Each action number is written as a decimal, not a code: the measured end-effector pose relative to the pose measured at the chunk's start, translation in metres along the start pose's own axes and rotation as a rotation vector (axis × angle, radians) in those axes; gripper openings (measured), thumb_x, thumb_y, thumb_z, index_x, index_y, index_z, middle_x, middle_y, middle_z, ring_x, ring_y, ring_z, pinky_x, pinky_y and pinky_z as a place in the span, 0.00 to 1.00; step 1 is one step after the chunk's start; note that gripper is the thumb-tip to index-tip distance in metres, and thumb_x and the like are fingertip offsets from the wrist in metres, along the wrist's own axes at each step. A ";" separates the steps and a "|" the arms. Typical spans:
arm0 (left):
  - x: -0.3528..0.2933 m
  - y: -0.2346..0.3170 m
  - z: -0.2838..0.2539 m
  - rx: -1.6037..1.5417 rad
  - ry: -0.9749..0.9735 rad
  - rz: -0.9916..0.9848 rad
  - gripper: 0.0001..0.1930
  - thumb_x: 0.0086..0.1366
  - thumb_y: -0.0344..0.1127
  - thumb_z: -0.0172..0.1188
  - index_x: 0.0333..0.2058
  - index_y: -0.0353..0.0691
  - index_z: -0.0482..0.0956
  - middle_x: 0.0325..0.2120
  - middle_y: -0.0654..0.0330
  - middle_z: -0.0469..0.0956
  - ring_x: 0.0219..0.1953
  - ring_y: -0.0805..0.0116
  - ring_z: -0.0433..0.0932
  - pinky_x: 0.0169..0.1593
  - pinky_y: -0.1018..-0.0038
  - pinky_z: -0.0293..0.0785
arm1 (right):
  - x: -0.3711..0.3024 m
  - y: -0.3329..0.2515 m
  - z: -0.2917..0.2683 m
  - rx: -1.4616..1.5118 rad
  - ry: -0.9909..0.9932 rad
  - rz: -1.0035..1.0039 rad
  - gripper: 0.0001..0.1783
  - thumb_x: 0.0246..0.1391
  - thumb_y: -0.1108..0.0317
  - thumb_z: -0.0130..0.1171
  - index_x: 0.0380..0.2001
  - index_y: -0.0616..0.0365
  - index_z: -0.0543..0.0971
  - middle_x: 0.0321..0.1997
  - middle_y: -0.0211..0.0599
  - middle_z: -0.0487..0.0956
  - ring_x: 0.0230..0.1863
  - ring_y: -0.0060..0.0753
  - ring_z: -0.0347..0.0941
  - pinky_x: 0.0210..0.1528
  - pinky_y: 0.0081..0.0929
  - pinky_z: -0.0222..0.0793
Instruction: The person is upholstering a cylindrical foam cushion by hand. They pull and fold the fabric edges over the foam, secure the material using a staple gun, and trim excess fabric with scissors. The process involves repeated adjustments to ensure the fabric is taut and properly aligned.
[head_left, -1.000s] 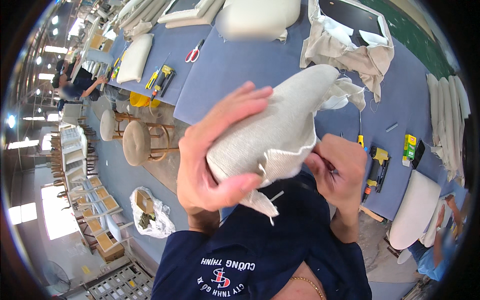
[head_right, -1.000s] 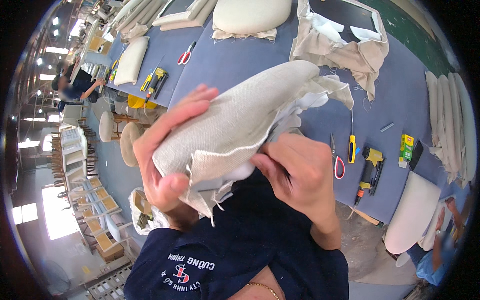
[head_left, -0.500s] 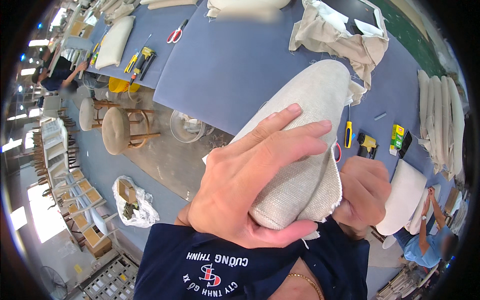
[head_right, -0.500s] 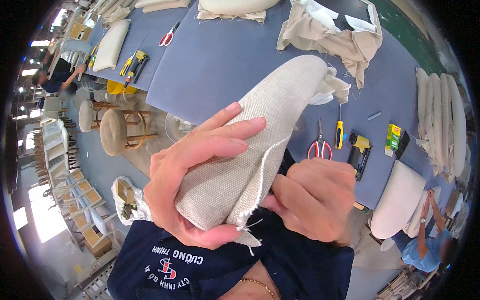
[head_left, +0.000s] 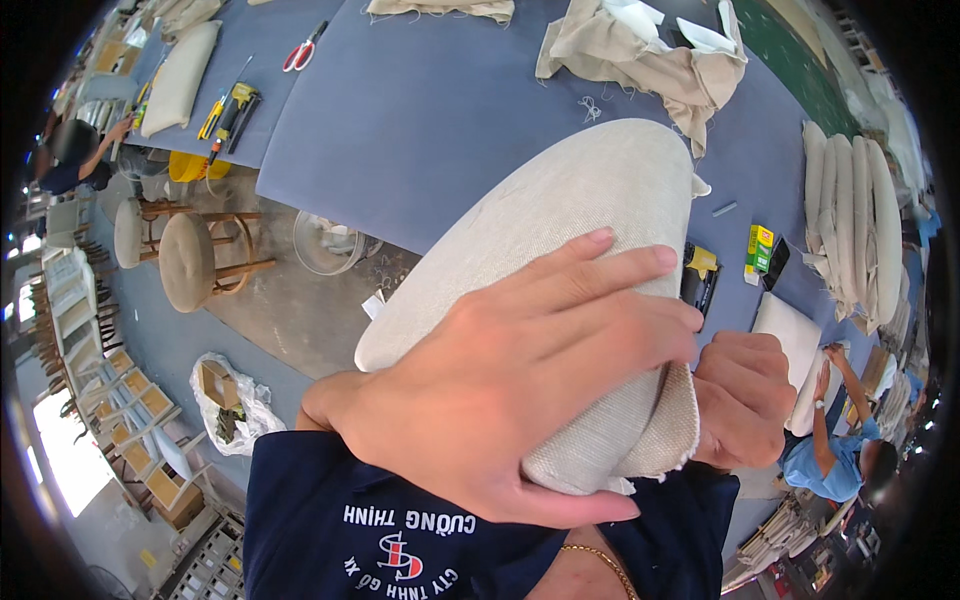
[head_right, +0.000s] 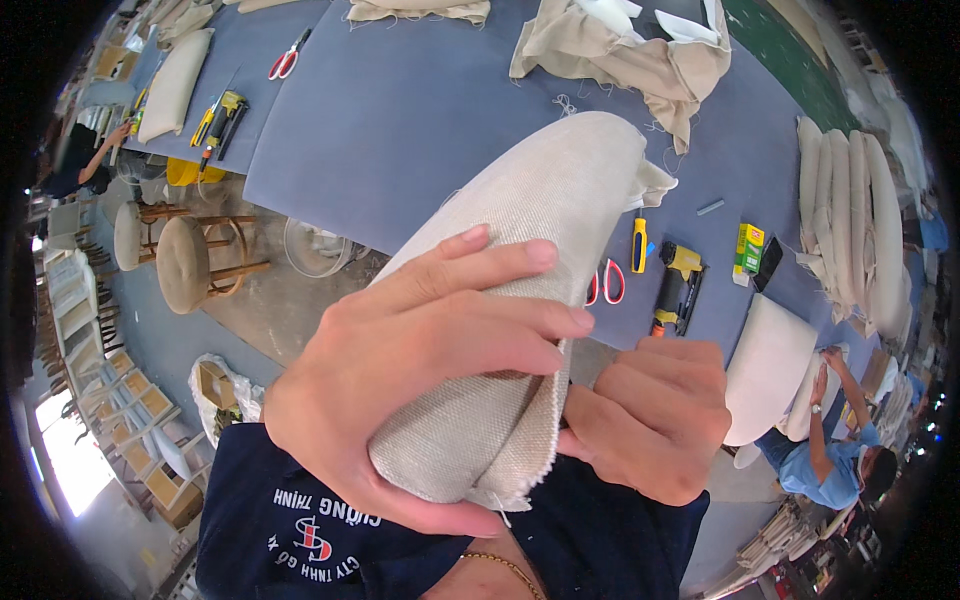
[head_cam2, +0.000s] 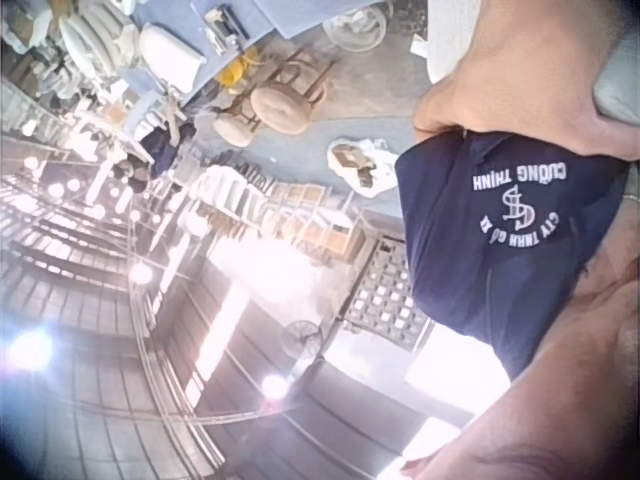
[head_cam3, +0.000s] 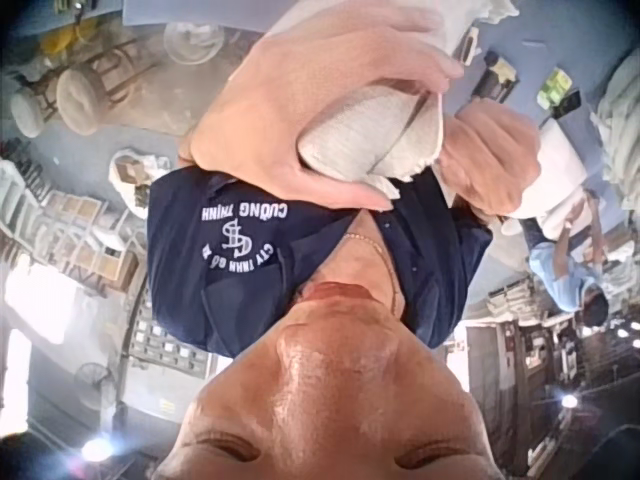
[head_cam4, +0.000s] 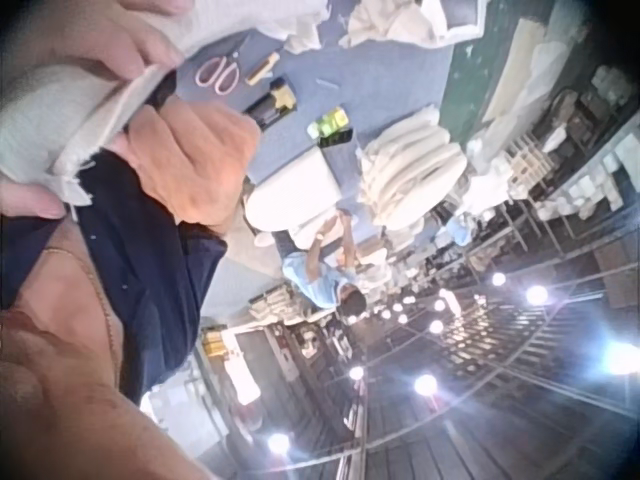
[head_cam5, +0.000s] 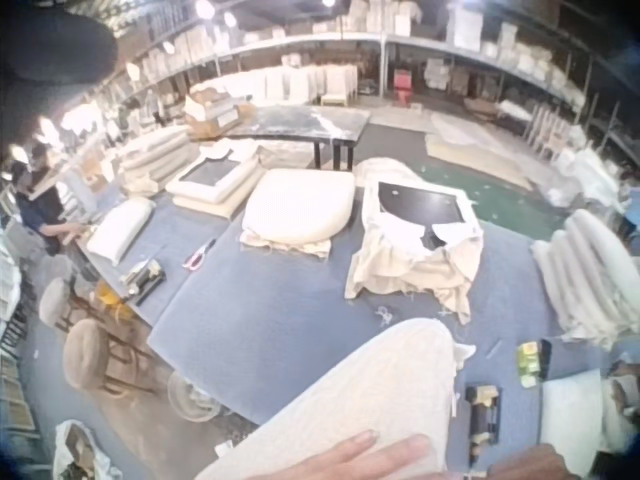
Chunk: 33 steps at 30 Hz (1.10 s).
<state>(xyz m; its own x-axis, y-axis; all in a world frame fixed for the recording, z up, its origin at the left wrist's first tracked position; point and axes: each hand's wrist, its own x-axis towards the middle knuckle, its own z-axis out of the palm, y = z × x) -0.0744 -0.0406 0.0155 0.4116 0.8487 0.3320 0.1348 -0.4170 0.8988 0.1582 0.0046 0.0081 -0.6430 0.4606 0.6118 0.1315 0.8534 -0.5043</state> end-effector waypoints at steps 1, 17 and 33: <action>-0.001 0.001 0.004 -0.005 0.008 -0.004 0.38 0.47 0.47 0.77 0.54 0.34 0.74 0.55 0.51 0.76 0.66 0.41 0.69 0.67 0.43 0.65 | -0.004 0.000 0.002 0.021 0.024 0.007 0.18 0.27 0.61 0.69 0.20 0.66 0.78 0.15 0.29 0.65 0.12 0.26 0.63 0.13 0.24 0.47; 0.044 -0.020 0.027 -0.226 -0.223 0.152 0.27 0.43 0.40 0.77 0.42 0.38 0.78 0.43 0.54 0.79 0.55 0.49 0.76 0.67 0.42 0.60 | -0.065 -0.011 -0.039 0.086 -0.041 0.490 0.25 0.55 0.44 0.65 0.19 0.56 0.81 0.14 0.29 0.69 0.13 0.31 0.65 0.18 0.30 0.51; 0.049 -0.013 0.041 -0.249 -0.222 0.049 0.18 0.38 0.34 0.78 0.29 0.43 0.78 0.37 0.60 0.83 0.48 0.52 0.82 0.64 0.44 0.65 | -0.095 0.016 0.001 0.374 0.204 0.332 0.25 0.63 0.50 0.64 0.18 0.58 0.80 0.14 0.29 0.68 0.12 0.33 0.63 0.15 0.29 0.52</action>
<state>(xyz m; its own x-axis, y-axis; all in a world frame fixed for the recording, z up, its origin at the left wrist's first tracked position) -0.0190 -0.0071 0.0078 0.6024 0.7264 0.3308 -0.1034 -0.3399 0.9348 0.2210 -0.0260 -0.0588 -0.4481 0.7607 0.4696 0.0014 0.5259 -0.8505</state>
